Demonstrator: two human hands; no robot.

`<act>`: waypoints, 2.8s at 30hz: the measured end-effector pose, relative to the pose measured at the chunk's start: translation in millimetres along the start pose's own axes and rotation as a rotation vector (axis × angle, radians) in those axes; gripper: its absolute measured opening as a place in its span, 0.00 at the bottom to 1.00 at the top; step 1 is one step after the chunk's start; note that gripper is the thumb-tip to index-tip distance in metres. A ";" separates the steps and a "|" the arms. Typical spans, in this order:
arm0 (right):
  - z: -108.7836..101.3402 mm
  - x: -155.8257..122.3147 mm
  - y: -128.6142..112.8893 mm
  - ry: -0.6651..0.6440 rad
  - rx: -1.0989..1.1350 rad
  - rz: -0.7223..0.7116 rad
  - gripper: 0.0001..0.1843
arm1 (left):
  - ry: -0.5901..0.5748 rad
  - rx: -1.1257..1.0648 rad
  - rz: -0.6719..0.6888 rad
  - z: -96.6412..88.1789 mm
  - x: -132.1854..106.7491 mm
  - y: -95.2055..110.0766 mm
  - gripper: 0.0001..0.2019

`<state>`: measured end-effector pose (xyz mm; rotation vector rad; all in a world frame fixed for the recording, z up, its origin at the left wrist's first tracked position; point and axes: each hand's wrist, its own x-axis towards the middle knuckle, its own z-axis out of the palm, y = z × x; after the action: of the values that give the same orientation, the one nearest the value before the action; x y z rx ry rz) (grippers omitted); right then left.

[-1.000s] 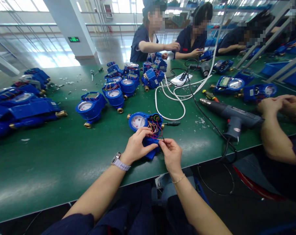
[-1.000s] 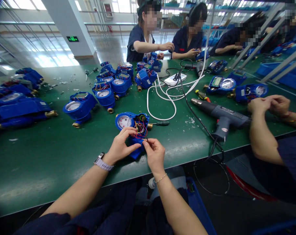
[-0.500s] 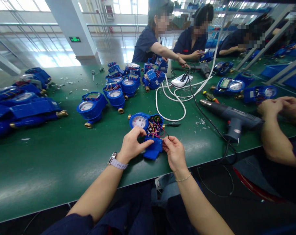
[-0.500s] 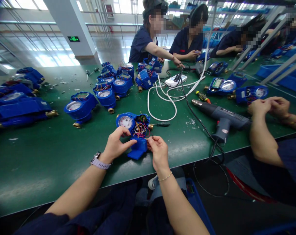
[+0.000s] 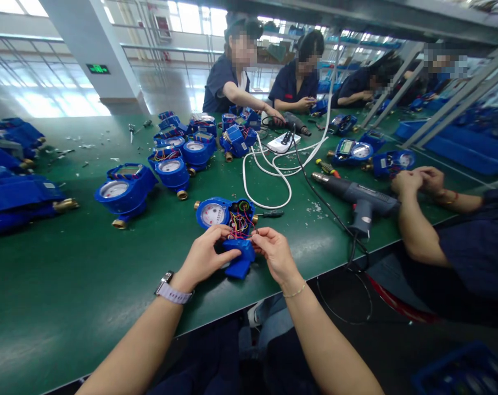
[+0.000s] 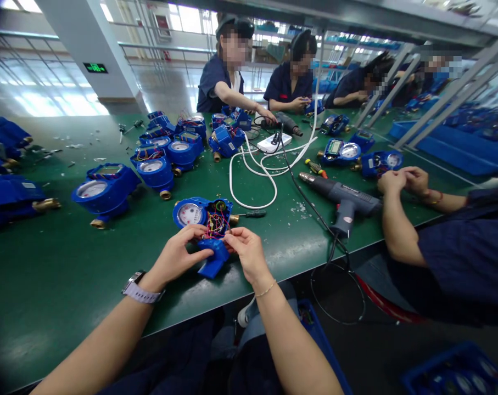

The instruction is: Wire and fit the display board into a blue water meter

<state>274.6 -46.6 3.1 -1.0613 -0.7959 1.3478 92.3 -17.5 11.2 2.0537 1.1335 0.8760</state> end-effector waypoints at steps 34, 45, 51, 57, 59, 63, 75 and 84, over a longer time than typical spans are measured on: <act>-217.8 26.2 -31.5 0.724 -0.945 -0.291 0.43 | -0.364 -0.547 -0.469 7.2 10.5 -13.8 0.22; -315.1 53.6 -113.9 0.902 -0.905 -0.415 0.19 | -0.349 -0.511 -0.421 10.3 12.7 -20.2 0.21; -313.5 103.7 -148.6 0.576 -1.142 -0.308 0.24 | -0.378 -0.483 -0.359 9.8 14.4 -22.0 0.18; -284.7 100.5 -132.0 0.515 -1.438 -0.113 0.47 | -0.389 -0.442 -0.343 10.4 14.6 -24.3 0.17; -288.6 96.0 -131.5 0.596 -1.504 -0.059 0.51 | -0.399 -0.437 -0.343 10.3 14.9 -24.2 0.17; -322.8 98.6 -144.8 0.688 -1.551 0.003 0.44 | -0.404 -0.415 -0.336 10.0 15.5 -23.4 0.17; -393.5 153.7 -131.8 0.509 -1.740 0.022 0.32 | -0.396 -0.420 -0.279 11.6 14.9 -28.1 0.21; -373.6 119.7 -121.4 0.687 -1.725 0.127 0.23 | -0.393 -0.491 -0.265 10.9 16.0 -24.0 0.19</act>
<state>676.7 29.8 -31.3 -2.6799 -1.3012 -0.0332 96.4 4.7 -9.8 1.5403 0.8452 0.5212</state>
